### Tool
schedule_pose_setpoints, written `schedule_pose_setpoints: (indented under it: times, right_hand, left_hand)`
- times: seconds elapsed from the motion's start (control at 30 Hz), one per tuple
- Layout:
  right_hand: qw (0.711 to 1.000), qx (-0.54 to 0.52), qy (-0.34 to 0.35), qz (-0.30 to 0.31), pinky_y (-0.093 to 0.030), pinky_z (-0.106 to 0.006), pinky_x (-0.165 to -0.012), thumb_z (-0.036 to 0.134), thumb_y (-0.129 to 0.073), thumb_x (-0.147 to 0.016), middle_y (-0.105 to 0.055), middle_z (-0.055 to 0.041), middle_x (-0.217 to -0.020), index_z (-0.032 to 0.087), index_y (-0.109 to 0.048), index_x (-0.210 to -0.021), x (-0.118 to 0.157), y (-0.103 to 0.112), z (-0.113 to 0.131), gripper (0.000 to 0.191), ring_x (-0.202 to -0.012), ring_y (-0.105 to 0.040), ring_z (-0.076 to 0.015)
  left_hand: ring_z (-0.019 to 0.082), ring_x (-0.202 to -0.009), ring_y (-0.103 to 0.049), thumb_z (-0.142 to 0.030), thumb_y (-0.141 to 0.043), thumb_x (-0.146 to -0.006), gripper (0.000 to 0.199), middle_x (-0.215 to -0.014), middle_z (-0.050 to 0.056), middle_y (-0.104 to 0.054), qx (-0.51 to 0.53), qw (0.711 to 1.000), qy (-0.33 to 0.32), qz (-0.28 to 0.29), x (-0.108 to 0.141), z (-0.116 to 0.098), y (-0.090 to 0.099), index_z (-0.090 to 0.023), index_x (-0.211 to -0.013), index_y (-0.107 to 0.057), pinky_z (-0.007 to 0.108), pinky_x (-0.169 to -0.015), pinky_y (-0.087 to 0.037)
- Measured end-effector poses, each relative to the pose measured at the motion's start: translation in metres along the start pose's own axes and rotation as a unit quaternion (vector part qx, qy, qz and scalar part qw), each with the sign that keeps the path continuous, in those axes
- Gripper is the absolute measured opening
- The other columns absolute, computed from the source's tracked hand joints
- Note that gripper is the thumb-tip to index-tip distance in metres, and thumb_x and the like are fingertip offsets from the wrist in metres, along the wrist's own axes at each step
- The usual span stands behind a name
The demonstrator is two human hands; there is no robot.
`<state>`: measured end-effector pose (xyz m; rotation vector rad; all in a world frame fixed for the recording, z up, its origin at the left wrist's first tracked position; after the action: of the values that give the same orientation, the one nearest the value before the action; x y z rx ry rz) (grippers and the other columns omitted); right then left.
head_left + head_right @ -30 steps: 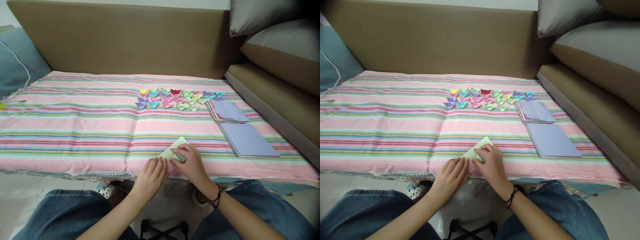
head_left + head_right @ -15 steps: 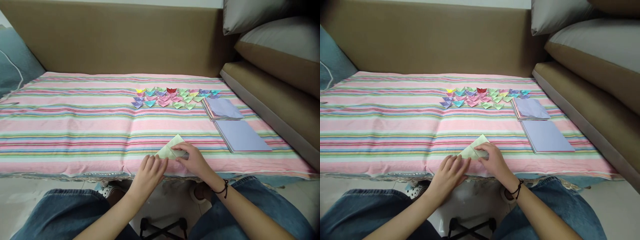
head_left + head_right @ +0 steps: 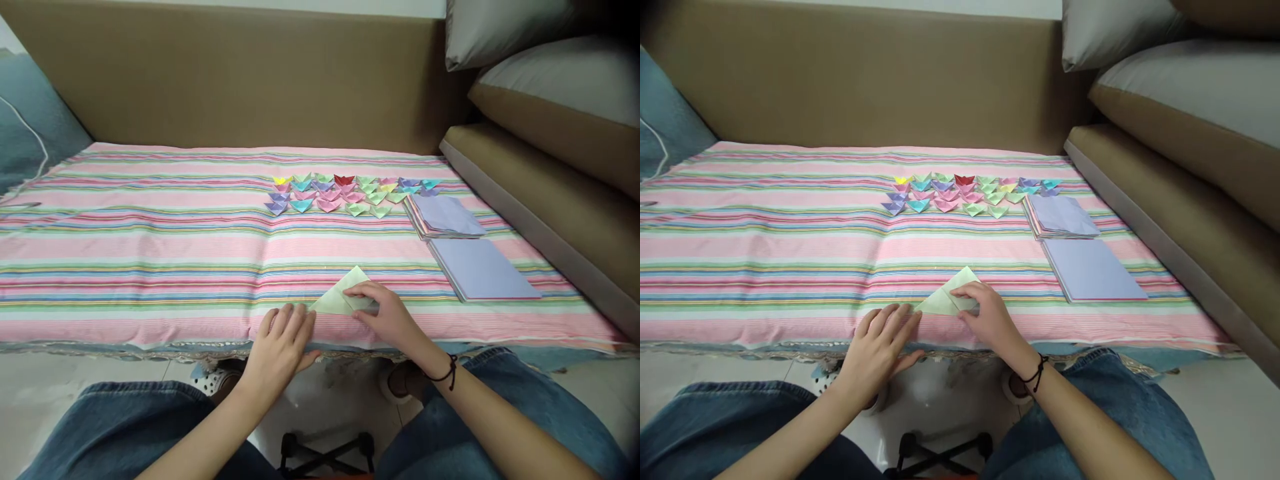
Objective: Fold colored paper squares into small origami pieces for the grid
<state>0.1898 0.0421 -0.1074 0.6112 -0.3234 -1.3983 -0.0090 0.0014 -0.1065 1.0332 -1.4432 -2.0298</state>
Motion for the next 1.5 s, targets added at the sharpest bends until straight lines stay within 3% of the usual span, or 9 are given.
schedule_pose_setpoints:
  times: [0.57, 0.73, 0.83, 0.97, 1.07, 1.2, 1.33, 1.43, 1.5]
  right_hand:
    - [0.995, 0.031, 0.100, 0.001, -0.051, -0.035, -0.076, 0.002, -0.059, -0.070, -0.062, -0.0052, -0.095, 0.024, -0.072, -0.093, 0.001, -0.002, 0.001, 0.035, -0.092, -0.058, -0.0212]
    - [0.982, 0.121, 0.145, 0.001, -0.051, -0.034, -0.071, 0.011, -0.064, -0.075, -0.062, -0.0057, -0.095, 0.024, -0.069, -0.099, 0.005, 0.000, 0.014, 0.027, -0.090, -0.056, -0.0221]
    - [0.950, 0.237, 0.202, 0.018, -0.049, -0.036, -0.070, 0.019, -0.065, -0.078, -0.063, -0.0081, -0.092, 0.019, -0.068, -0.098, 0.007, -0.003, 0.024, 0.020, -0.083, -0.056, -0.0227]
    - [0.899, 0.330, 0.285, 0.031, -0.046, -0.035, -0.067, 0.013, -0.052, -0.086, -0.066, -0.0104, -0.083, 0.015, -0.067, -0.088, 0.009, -0.007, 0.037, 0.016, -0.077, -0.058, -0.0218]
    - [0.927, 0.245, 0.279, -0.050, -0.046, -0.035, -0.071, 0.013, -0.050, -0.086, -0.066, -0.0099, -0.089, 0.017, -0.067, -0.082, 0.007, 0.005, 0.045, 0.019, -0.081, -0.058, -0.0217]
    - [0.986, -0.059, 0.100, -0.120, -0.049, -0.031, -0.064, 0.026, -0.058, -0.082, -0.066, -0.0053, -0.078, 0.020, -0.068, -0.076, -0.001, 0.025, 0.035, 0.012, -0.073, -0.060, -0.0190]
    - [0.949, -0.293, -0.096, -0.061, -0.050, -0.029, -0.058, 0.036, -0.069, -0.071, -0.069, -0.0043, -0.073, 0.018, -0.068, -0.077, -0.003, 0.018, 0.017, 0.019, -0.064, -0.062, -0.0169]
    - [0.936, -0.331, -0.119, 0.008, -0.050, -0.027, -0.056, 0.037, -0.072, -0.068, -0.068, -0.0035, -0.071, 0.017, -0.069, -0.074, -0.001, 0.006, 0.014, 0.020, -0.061, -0.061, -0.0152]
    - [0.936, -0.331, -0.112, 0.036, -0.051, -0.028, -0.057, 0.035, -0.072, -0.068, -0.068, -0.0028, -0.071, 0.018, -0.068, -0.073, 0.001, -0.001, 0.013, 0.019, -0.061, -0.061, -0.0151]
  left_hand:
    - [0.030, -0.101, -0.051, -0.035, -0.059, -0.081, 0.037, -0.111, 0.011, -0.061, 0.012, 1.000, -0.007, -0.007, -0.006, 0.009, 0.005, -0.012, -0.110, -0.058, 0.043, -0.086, -0.039]
    - [0.031, -0.101, -0.050, -0.038, -0.064, -0.077, 0.044, -0.108, 0.014, -0.060, 0.066, 0.998, -0.012, 0.019, -0.009, 0.007, 0.004, -0.009, -0.109, -0.057, 0.043, -0.084, -0.042]
    - [0.028, -0.096, -0.052, -0.045, -0.057, -0.082, 0.037, -0.105, 0.011, -0.059, 0.169, 0.985, 0.024, 0.030, -0.013, 0.018, 0.009, -0.014, -0.101, -0.058, 0.041, -0.079, -0.043]
    - [0.021, -0.093, -0.055, -0.038, -0.046, -0.090, 0.026, -0.099, 0.007, -0.060, 0.319, 0.942, 0.104, 0.004, -0.019, 0.040, 0.019, -0.018, -0.105, -0.053, 0.035, -0.080, -0.044]
    - [0.020, -0.095, -0.055, -0.034, -0.046, -0.090, 0.024, -0.101, 0.006, -0.059, 0.383, 0.909, 0.159, -0.044, -0.022, 0.052, 0.021, -0.020, -0.108, -0.051, 0.034, -0.083, -0.044]
    - [0.021, -0.105, -0.054, -0.036, -0.054, -0.085, 0.034, -0.117, 0.007, -0.054, 0.489, 0.846, 0.205, -0.063, -0.030, 0.055, 0.014, -0.022, -0.116, -0.050, 0.035, -0.090, -0.042]
    - [0.024, -0.112, -0.053, -0.041, -0.058, -0.082, 0.042, -0.125, 0.011, -0.054, 0.647, 0.724, 0.236, -0.040, -0.045, 0.048, 0.006, -0.021, -0.117, -0.050, 0.037, -0.092, -0.042]
    - [0.024, -0.100, -0.060, -0.044, -0.061, -0.078, 0.039, -0.107, 0.012, -0.065, 0.730, 0.633, 0.256, 0.026, -0.056, 0.039, 0.002, -0.016, -0.104, -0.058, 0.034, -0.083, -0.046]
    - [0.020, -0.085, -0.063, -0.043, -0.067, -0.072, 0.035, -0.090, 0.009, -0.068, 0.746, 0.603, 0.268, 0.087, -0.060, 0.032, -0.001, -0.014, -0.091, -0.062, 0.030, -0.072, -0.048]
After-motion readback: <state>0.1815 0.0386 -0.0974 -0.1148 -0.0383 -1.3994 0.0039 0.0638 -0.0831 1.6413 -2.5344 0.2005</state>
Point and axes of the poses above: each hand's wrist, its own x-axis away from the middle knuckle, its own y-axis out of the back of the hand, z = x × y, the point moved 4 cm from there along -x, towards the middle knuckle
